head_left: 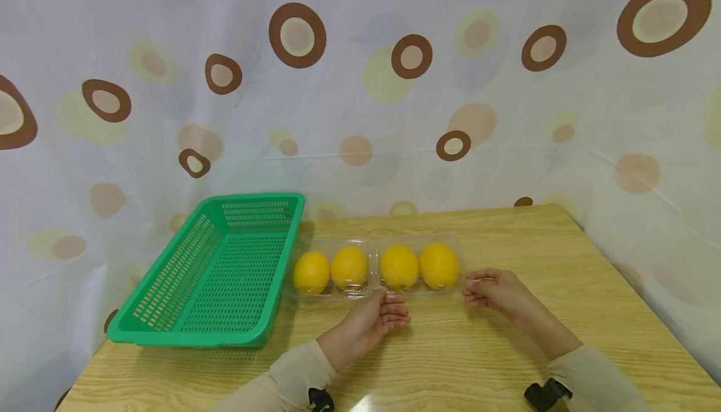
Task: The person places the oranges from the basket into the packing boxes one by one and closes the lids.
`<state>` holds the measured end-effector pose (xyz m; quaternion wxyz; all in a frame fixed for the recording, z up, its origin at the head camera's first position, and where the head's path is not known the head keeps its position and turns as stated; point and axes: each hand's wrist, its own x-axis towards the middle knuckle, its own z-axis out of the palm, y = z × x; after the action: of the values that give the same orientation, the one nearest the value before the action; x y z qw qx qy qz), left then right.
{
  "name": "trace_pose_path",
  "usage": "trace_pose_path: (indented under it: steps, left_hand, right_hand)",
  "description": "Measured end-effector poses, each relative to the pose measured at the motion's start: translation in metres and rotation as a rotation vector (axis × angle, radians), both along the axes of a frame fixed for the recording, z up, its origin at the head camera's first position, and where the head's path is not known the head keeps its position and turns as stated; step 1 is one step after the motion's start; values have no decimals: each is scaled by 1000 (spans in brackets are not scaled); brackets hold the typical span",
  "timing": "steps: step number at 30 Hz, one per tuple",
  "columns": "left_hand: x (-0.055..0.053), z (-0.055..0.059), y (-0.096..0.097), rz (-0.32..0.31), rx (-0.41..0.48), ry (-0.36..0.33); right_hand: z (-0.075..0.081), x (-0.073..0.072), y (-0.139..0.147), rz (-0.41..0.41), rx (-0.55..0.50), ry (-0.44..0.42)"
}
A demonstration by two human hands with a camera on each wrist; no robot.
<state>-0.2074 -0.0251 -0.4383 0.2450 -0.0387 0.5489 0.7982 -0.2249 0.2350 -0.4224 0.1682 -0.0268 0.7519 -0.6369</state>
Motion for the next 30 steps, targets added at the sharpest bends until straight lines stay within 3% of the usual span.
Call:
trace_pose_path:
  steps: [12, 15, 19, 22, 25, 30]
  left_hand:
    - [1, 1, 1, -21, -28, -18]
    - [5, 1, -2, -69, -87, -39]
    - [8, 5, -13, -186, -198, -19]
    - [6, 15, -28, -234, -291, 84]
    - [0, 32, -43, -218, -391, 264]
    - [-14, 57, -60, -29, -679, 623]
  right_hand:
    - [-2, 6, -2, -29, 13, 56]
    - [-2, 9, 0, -43, 67, 86]
    - [3, 14, 8, -84, 202, 153]
    - [12, 15, 14, -118, 306, 224]
    - [22, 13, 19, -143, 401, 330]
    - [42, 5, 16, -183, 533, 527]
